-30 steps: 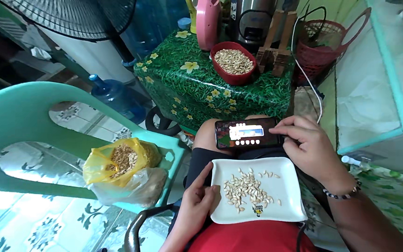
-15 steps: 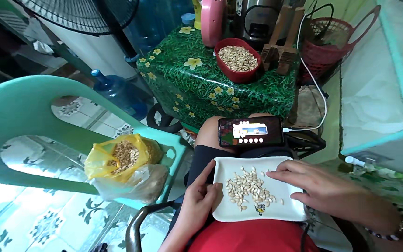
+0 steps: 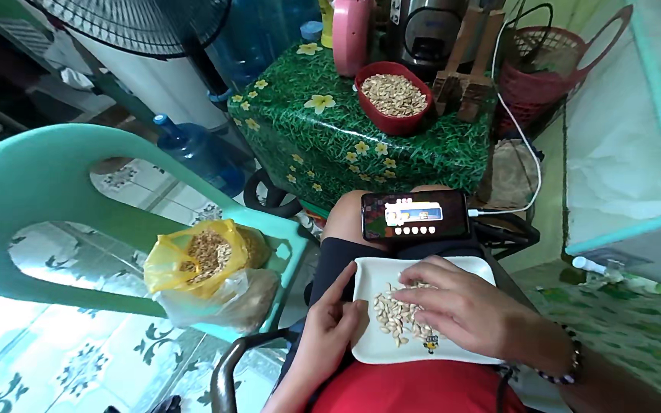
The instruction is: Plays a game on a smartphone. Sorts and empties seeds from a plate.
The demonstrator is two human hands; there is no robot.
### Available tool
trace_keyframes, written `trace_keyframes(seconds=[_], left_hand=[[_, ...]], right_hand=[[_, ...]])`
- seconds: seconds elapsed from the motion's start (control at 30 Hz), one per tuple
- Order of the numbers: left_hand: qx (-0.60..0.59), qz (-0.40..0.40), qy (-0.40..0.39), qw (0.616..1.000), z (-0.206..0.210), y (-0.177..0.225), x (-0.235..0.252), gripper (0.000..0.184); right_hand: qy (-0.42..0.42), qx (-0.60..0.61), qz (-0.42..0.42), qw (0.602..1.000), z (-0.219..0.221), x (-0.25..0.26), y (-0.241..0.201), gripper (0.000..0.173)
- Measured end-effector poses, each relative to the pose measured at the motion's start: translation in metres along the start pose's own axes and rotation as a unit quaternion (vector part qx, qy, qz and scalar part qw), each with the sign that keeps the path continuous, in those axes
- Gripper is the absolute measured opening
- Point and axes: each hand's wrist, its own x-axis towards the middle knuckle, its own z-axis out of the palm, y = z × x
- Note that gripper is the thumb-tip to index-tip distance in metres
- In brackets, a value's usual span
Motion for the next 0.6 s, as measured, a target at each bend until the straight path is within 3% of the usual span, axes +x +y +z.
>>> trace_keyframes(seconds=[0.23,0.6], left_hand=[[0.002,-0.001,-0.001,1.0,0.0,0.0,0.0,0.057],[0.004,-0.002,-0.004,1.0,0.0,0.001,0.001,0.058]], right_hand=[[-0.183,0.006,0.002,0.983,0.002,0.007,-0.013,0.056],[-0.001,-0.049,-0.069,0.996,0.015,-0.007,0.002,0.023]])
